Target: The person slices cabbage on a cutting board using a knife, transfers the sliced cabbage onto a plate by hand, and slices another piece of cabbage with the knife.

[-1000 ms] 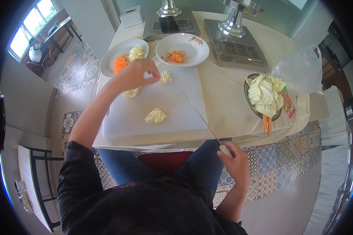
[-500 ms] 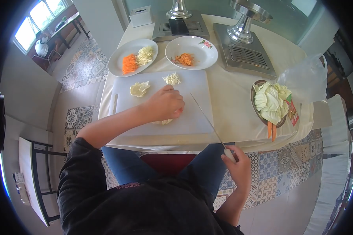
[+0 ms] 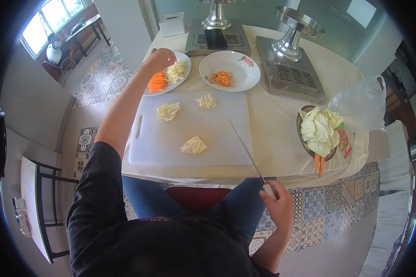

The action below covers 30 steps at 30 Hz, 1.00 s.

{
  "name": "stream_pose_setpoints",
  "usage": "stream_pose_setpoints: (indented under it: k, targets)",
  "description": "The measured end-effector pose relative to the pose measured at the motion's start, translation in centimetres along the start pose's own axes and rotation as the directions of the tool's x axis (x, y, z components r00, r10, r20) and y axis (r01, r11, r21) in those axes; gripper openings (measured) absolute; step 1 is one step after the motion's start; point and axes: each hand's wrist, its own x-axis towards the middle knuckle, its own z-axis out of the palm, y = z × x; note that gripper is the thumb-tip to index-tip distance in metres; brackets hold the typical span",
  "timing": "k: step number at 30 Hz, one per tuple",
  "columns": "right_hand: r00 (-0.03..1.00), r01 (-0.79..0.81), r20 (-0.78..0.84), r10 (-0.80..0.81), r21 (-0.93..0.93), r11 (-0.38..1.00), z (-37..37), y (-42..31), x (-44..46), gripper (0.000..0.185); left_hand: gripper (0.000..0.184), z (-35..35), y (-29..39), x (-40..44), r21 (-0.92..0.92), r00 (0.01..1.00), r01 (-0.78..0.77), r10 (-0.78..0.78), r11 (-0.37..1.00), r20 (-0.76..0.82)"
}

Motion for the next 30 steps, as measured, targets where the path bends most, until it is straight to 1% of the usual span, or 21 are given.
stream_pose_setpoints:
  k: [2,3,5,6,8,11,13,15,17,18,19,21,23,25,26,28,30]
  targets:
    - [1.0,-0.014,0.008,0.014,0.006,1.0,-0.1,-0.2,0.0,0.034,0.019,0.0,0.1,0.0,0.003,1.0,-0.014,0.014,1.0,0.01]
    - [1.0,0.004,0.017,-0.004,-0.004,1.0,-0.2,-0.1,0.0,0.035,0.019,-0.1,0.3,-0.2,0.004,1.0,-0.018,0.018,1.0,0.014]
    - [0.998,0.051,0.032,-0.05,-0.021,0.998,-0.4,0.4,0.3,0.036,0.02,-0.6,0.4,-0.7,-0.005,0.997,0.04,-0.04,0.999,-0.061]
    - [0.999,0.042,0.033,-0.041,-0.027,0.999,-0.4,0.4,0.3,0.037,0.02,-1.2,0.7,-1.2,-0.011,0.992,0.068,-0.069,0.998,-0.101]
    - [0.999,0.024,0.032,-0.023,-0.037,0.999,-0.3,0.4,0.3,0.037,0.021,-3.7,1.5,-3.0,-0.132,0.972,0.086,-0.113,0.987,-0.206]
    - [0.999,0.044,0.021,-0.044,-0.015,0.999,0.0,0.5,0.4,0.037,0.02,-8.9,5.3,-8.7,-0.264,0.947,0.064,-0.142,0.962,-0.289]
    - [0.999,0.045,0.025,-0.045,-0.024,0.999,0.0,0.2,0.4,0.035,0.017,-11.6,8.4,-13.3,-0.341,0.926,0.014,-0.141,0.94,-0.35]
    - [0.998,0.059,0.029,-0.057,-0.051,0.997,0.2,-0.4,0.4,0.034,0.013,-12.3,11.0,-17.3,-0.337,0.903,0.004,-0.148,0.942,-0.404]
    - [0.997,0.067,0.042,-0.063,-0.112,0.991,0.0,-0.9,0.2,0.034,0.01,-11.5,12.9,-20.5,-0.348,0.895,-0.047,-0.115,0.936,-0.431]
    - [0.995,0.064,0.085,-0.049,-0.19,0.98,-0.2,-1.1,0.2,0.033,0.01,-10.5,13.8,-21.9,-0.368,0.91,-0.045,-0.114,0.929,-0.399]
    - [0.995,0.051,0.095,-0.034,-0.177,0.983,-0.2,-1.0,0.2,0.033,0.01,-9.2,14.6,-23.0,-0.386,0.923,-0.044,-0.11,0.922,-0.369]
    - [0.993,0.032,0.115,-0.015,-0.149,0.988,0.0,-0.7,0.3,0.032,0.013,-6.0,16.2,-24.7,-0.513,0.964,-0.035,-0.107,0.858,-0.245]
    - [0.991,0.088,0.12,-0.06,-0.246,0.965,-0.2,-1.3,0.3,0.032,0.02,-2.8,17.7,-25.9,-0.644,0.981,-0.092,-0.042,0.76,-0.19]
    - [0.99,0.117,0.112,-0.083,-0.341,0.933,-0.2,-3.3,0.0,0.03,0.025,-1.2,19.6,-26.4,-0.589,0.961,-0.131,-0.043,0.797,-0.272]
    - [0.986,0.144,0.123,-0.109,-0.336,0.931,-0.1,-3.6,-0.1,0.03,0.028,-0.7,20.1,-26.5,-0.56,0.948,-0.146,-0.047,0.815,-0.315]
    - [0.976,0.201,0.143,-0.162,-0.33,0.922,0.0,-4.1,-0.1,0.029,0.03,-0.1,20.3,-26.4,-0.515,0.941,-0.156,-0.033,0.843,-0.338]
    - [0.966,0.228,0.194,-0.174,-0.31,0.923,0.5,-4.6,0.1,0.028,0.032,0.6,20.4,-26.2,-0.492,0.939,-0.162,-0.02,0.855,-0.343]
